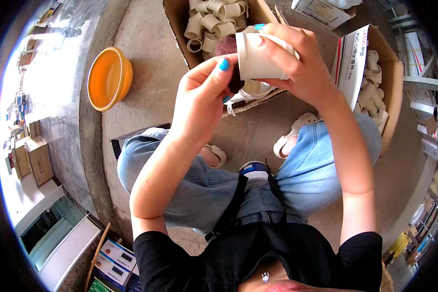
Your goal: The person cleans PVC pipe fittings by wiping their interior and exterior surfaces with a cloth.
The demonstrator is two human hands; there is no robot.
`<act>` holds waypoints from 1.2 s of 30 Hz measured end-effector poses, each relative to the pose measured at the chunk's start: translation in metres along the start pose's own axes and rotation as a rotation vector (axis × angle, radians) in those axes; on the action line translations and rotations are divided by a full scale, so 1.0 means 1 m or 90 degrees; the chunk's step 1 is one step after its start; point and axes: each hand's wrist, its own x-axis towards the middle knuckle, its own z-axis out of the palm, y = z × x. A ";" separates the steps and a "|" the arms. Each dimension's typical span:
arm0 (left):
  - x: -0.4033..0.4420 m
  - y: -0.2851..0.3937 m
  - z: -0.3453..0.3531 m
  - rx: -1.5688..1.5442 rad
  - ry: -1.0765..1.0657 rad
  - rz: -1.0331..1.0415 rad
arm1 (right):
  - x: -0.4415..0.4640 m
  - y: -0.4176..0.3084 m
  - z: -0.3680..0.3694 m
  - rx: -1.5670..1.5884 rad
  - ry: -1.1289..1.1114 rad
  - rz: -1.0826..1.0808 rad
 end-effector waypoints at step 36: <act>0.019 -0.001 -0.001 0.384 0.034 0.140 | 0.003 -0.013 0.000 0.210 0.018 0.242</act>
